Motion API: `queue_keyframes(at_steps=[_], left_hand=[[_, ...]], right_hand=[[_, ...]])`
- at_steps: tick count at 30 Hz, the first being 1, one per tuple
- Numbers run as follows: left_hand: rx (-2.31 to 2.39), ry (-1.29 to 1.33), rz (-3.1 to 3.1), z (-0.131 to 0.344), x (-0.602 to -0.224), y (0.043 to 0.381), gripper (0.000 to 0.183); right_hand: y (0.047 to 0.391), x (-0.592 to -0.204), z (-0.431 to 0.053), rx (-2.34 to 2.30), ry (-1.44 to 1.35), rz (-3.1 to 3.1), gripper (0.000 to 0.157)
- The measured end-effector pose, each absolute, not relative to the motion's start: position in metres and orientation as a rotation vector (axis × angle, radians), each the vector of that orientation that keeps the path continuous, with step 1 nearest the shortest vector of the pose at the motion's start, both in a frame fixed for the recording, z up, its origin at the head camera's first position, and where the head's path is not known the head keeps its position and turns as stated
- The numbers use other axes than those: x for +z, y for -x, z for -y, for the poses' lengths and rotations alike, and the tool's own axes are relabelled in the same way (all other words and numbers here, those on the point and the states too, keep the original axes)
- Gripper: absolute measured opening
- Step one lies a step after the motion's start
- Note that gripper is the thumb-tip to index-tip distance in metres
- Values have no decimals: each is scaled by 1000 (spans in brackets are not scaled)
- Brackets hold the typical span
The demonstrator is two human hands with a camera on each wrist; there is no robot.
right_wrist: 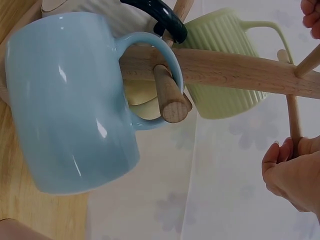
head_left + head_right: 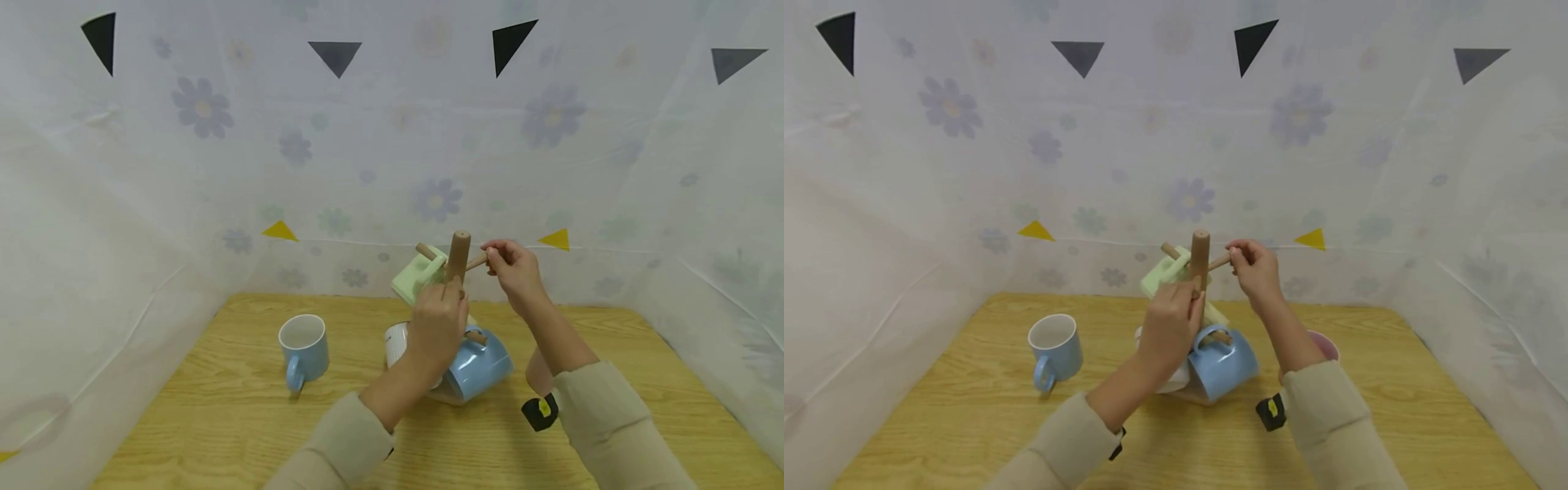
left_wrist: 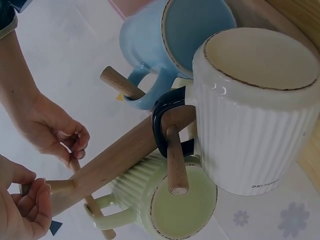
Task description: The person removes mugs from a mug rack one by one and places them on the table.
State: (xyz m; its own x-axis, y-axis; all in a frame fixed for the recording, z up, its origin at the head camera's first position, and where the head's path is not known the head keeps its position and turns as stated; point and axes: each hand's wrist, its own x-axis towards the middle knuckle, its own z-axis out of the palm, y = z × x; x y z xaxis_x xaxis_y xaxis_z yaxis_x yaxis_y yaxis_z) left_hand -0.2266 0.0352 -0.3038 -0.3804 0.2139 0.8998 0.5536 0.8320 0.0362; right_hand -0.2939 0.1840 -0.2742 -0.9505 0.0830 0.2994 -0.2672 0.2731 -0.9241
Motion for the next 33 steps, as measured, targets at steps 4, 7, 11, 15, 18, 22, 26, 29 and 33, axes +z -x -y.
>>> queue_keyframes(at_steps=[4,7,11,15,18,22,26,29,33], left_hand=[[-394,564,1971,-38,-303,226,19],[-393,546,1963,-39,-302,224,20],[-400,520,1945,-43,-302,222,17],[-394,499,1911,-45,-304,222,14],[-360,489,1885,-47,-304,223,18],[-325,484,1874,-49,-305,224,22],[-302,475,1877,-51,-306,225,23],[-300,473,1881,-53,-306,225,24],[-312,481,1868,-54,-307,227,24]], right_hand=[[296,-273,-184,1731,-192,2267,28],[297,-272,-184,1733,-203,2273,28],[299,-273,-183,1736,-199,2294,29],[301,-273,-182,1727,-220,2317,26],[303,-273,-182,1723,-234,2321,22],[305,-273,-181,1725,-233,2323,21],[306,-272,-182,1731,-259,2335,24],[306,-271,-184,1745,-289,2338,23],[307,-271,-186,1778,-324,2324,19]])
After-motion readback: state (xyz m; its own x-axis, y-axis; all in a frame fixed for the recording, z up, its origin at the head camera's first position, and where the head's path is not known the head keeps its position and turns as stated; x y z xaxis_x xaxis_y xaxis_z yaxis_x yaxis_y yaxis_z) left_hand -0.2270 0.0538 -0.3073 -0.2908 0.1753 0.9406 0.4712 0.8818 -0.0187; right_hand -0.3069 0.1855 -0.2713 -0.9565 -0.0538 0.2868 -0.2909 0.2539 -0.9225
